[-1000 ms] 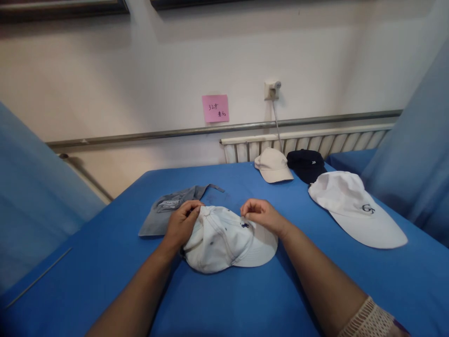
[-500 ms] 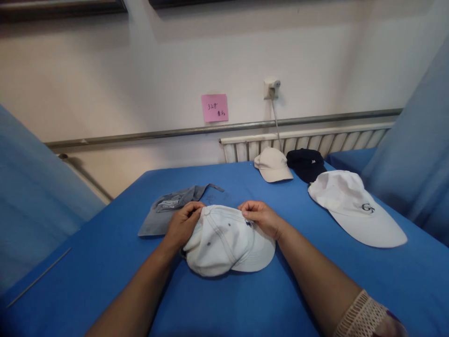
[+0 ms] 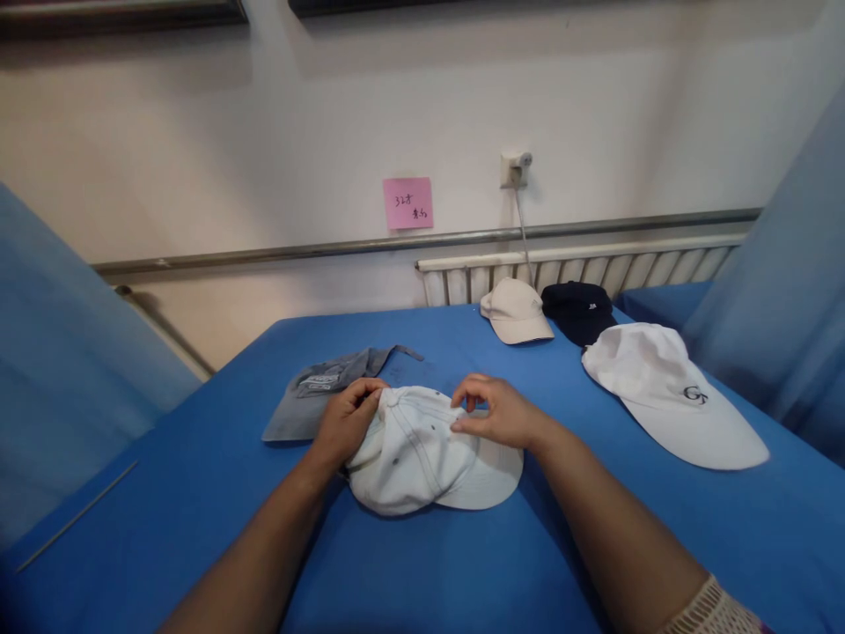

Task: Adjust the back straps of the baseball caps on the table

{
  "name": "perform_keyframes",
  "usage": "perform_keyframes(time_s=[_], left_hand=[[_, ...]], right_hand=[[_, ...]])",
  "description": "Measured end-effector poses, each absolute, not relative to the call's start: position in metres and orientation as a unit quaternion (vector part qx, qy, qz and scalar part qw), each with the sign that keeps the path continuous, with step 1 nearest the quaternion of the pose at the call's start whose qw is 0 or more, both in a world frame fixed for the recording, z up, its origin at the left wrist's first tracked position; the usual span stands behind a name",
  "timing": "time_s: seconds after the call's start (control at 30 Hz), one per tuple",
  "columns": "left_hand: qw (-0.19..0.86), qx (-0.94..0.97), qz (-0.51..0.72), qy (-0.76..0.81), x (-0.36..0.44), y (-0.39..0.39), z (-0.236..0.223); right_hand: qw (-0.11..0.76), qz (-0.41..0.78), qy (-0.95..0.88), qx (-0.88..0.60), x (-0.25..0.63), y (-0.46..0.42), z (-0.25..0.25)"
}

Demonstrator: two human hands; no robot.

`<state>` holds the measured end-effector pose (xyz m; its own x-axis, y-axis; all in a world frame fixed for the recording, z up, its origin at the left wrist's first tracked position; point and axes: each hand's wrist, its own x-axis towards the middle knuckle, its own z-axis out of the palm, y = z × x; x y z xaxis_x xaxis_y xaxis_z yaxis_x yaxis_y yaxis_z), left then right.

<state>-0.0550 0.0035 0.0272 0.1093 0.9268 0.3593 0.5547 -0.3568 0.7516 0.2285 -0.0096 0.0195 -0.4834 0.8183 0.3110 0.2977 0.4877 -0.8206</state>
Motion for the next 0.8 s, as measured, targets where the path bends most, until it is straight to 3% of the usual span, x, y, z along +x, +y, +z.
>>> perform_keyframes(time_s=[0.2, 0.5, 0.6, 0.7, 0.8], left_hand=[[0.218, 0.718, 0.410, 0.518, -0.053, 0.001, 0.028], [0.212, 0.743, 0.376, 0.510, -0.047, -0.002, 0.030], [0.223, 0.731, 0.389, 0.515, -0.049, 0.000, 0.029], [0.236, 0.708, 0.408, 0.526, -0.051, 0.002, 0.027], [0.246, 0.702, 0.405, 0.531, -0.052, 0.003, 0.026]], right_hand=[[0.235, 0.214, -0.858, -0.405, 0.222, -0.024, 0.030], [0.183, 0.116, -0.885, -0.412, 0.214, -0.030, 0.032], [0.258, 0.214, -0.868, -0.367, 0.220, -0.022, 0.030], [0.359, 0.409, -0.779, -0.312, 0.232, -0.008, 0.021], [0.395, 0.522, -0.693, -0.302, 0.242, 0.002, 0.013]])
